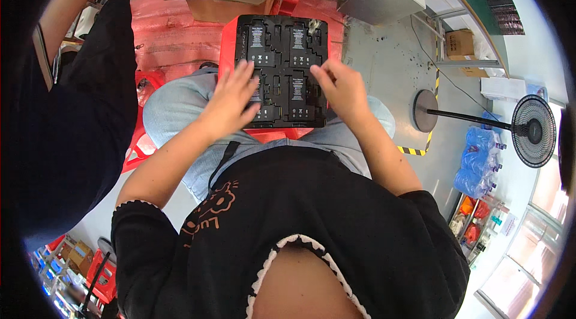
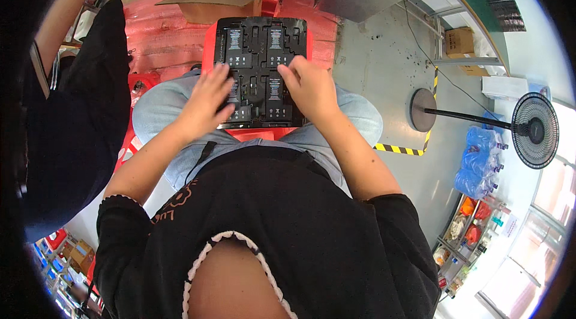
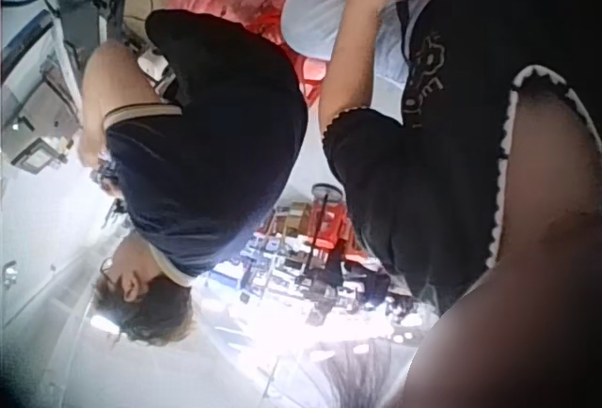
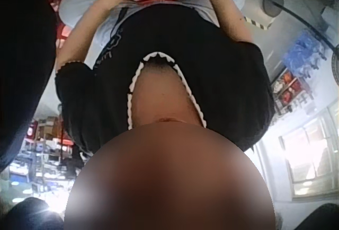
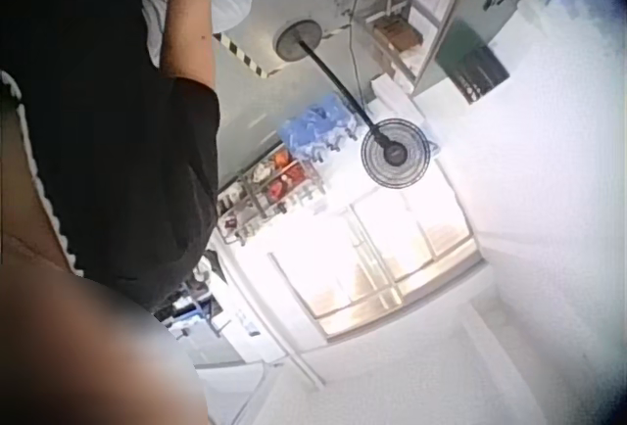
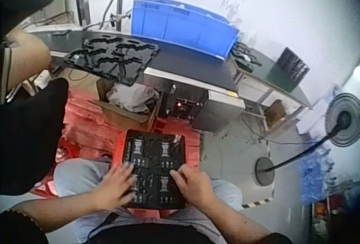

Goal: Assembling electronic components by placing them into a plastic housing and managing parts from a conveyor belt.

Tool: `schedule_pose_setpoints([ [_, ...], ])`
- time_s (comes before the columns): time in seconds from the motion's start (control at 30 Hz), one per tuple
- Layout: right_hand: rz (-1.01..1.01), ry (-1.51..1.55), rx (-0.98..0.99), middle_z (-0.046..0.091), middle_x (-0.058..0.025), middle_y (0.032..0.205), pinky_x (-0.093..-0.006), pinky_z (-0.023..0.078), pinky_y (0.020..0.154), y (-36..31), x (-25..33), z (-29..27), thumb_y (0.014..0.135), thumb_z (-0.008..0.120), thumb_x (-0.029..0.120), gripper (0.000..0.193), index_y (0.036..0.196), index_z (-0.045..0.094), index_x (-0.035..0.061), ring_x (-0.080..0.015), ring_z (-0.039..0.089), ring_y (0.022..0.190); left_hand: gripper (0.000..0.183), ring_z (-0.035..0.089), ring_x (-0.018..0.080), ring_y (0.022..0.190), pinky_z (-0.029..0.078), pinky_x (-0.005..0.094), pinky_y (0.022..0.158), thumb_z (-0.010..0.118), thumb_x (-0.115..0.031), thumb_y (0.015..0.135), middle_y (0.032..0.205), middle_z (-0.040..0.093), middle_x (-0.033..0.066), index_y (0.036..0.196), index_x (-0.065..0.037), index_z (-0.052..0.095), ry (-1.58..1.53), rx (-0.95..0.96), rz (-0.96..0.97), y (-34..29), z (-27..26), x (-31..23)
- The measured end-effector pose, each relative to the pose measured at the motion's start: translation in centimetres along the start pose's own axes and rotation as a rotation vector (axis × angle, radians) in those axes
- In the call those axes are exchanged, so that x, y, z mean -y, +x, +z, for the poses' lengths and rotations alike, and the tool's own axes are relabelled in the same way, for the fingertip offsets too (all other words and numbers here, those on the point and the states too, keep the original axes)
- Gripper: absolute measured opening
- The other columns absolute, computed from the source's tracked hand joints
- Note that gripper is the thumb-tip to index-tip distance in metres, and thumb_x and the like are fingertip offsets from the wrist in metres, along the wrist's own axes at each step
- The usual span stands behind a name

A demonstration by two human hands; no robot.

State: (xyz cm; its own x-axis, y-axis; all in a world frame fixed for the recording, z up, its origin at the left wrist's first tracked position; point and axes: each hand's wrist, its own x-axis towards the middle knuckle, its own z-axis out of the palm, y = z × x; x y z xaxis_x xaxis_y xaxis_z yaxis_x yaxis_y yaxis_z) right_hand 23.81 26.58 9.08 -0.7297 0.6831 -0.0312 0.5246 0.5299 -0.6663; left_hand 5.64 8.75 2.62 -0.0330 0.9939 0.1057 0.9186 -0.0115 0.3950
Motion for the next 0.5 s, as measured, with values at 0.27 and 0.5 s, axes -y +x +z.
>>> schedule_pose_setpoints([
  [0.27,-0.200,0.045,0.099,0.057,-0.0198,0.070,-0.0421,0.044,0.058,-3.0,-0.7,1.5,0.086,0.059,0.020,0.020,0.078,0.056,0.0008,-0.0385,0.057,0.067,0.085,0.040,0.0393,0.124,0.046,0.0495,0.090,0.060,-0.046,0.086,0.130,0.041,0.0274,0.138,0.007,0.019,-1.757,-1.042,-0.572,15.0,-12.4,5.7],
  [0.5,-0.034,0.116,0.034,0.058,-0.0178,0.068,-0.0396,0.045,0.056,-6.0,-4.0,0.3,0.084,0.061,0.019,0.019,0.079,0.058,0.0006,-0.0338,0.058,0.063,0.029,0.055,0.0226,0.080,0.047,0.0358,0.063,0.056,-0.031,0.092,0.093,0.059,0.0064,0.105,-0.005,0.051,-1.652,-0.977,-0.662,18.3,-11.7,8.4],
])
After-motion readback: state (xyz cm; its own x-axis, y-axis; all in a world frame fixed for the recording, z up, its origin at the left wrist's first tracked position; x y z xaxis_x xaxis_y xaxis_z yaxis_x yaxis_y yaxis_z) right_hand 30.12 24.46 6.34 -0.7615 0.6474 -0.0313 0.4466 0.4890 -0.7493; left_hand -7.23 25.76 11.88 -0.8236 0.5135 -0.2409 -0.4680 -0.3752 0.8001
